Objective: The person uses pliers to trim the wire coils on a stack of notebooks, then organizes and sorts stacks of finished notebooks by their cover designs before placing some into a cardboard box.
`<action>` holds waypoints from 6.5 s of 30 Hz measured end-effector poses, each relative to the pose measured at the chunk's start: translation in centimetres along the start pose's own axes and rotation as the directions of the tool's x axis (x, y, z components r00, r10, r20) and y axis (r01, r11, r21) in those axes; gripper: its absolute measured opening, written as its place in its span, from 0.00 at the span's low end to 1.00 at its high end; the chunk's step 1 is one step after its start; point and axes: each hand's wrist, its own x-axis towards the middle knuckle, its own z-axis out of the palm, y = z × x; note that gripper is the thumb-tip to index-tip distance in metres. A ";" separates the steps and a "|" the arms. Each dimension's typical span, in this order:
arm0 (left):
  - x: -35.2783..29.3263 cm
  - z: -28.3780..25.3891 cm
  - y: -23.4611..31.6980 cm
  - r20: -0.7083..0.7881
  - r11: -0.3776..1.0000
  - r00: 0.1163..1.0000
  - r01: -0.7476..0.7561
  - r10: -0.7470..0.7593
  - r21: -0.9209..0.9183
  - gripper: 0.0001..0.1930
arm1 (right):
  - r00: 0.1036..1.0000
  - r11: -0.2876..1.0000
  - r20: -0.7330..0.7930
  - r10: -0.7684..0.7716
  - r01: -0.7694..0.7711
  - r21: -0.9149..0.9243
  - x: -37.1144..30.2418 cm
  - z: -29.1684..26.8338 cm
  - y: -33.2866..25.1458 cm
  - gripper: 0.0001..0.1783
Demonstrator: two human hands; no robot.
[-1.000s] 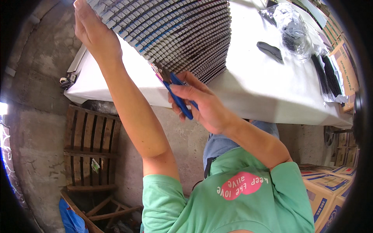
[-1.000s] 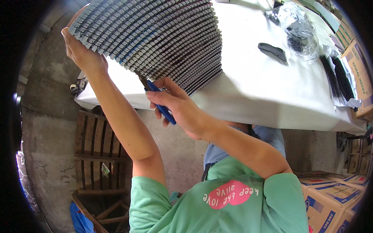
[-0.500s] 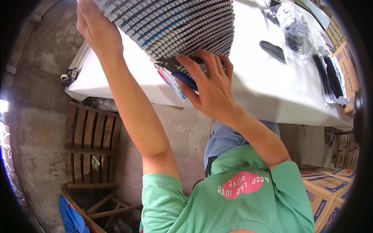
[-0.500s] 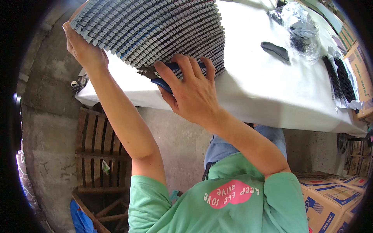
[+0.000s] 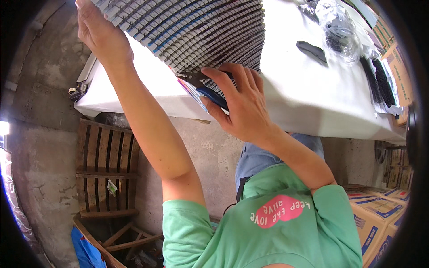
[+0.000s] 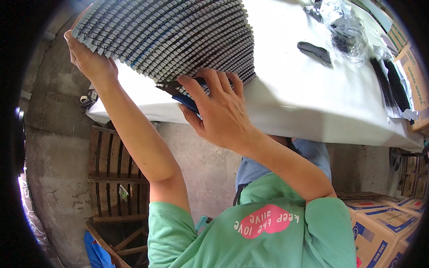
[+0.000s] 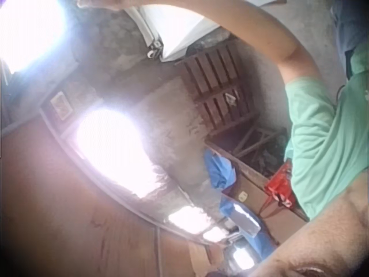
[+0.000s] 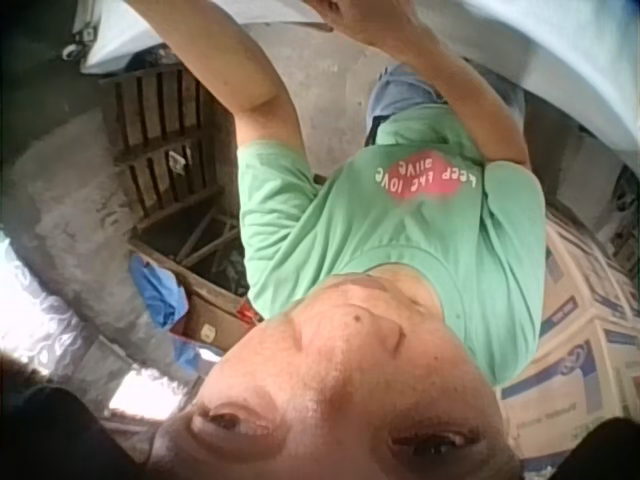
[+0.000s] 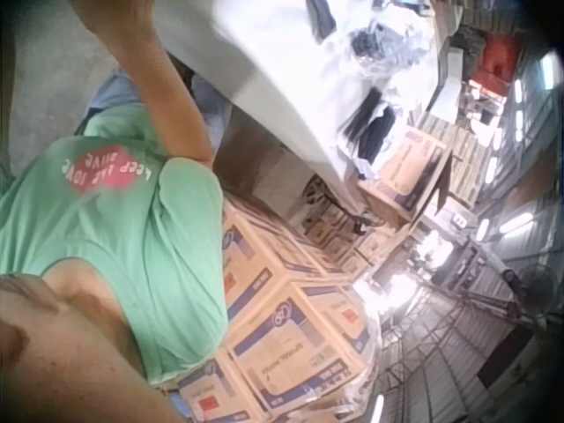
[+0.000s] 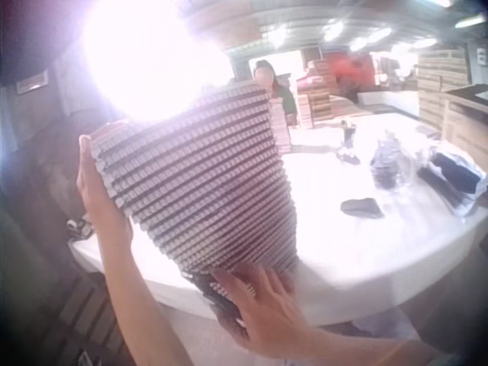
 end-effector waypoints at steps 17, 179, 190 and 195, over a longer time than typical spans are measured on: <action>0.1 0.1 -0.4 0.006 0.998 1.000 -0.019 0.020 -0.055 0.22 | 0.944 0.868 0.230 0.235 -0.310 0.387 0.0 0.0 0.8 0.22; 0.1 -0.7 -0.4 0.005 0.964 0.996 -0.090 0.091 0.250 0.27 | 0.838 0.898 0.471 0.276 -0.399 0.184 -4.5 0.3 3.8 0.21; 0.2 -0.9 -0.3 -0.003 0.960 0.998 -0.052 0.055 0.275 0.28 | 0.985 0.991 0.160 0.058 -0.037 -0.132 -6.0 1.4 3.9 0.26; -0.1 -0.7 -0.2 -0.017 0.945 0.999 -0.044 0.052 0.323 0.28 | 0.977 0.992 0.200 0.077 -0.055 -0.110 -5.9 1.6 3.8 0.27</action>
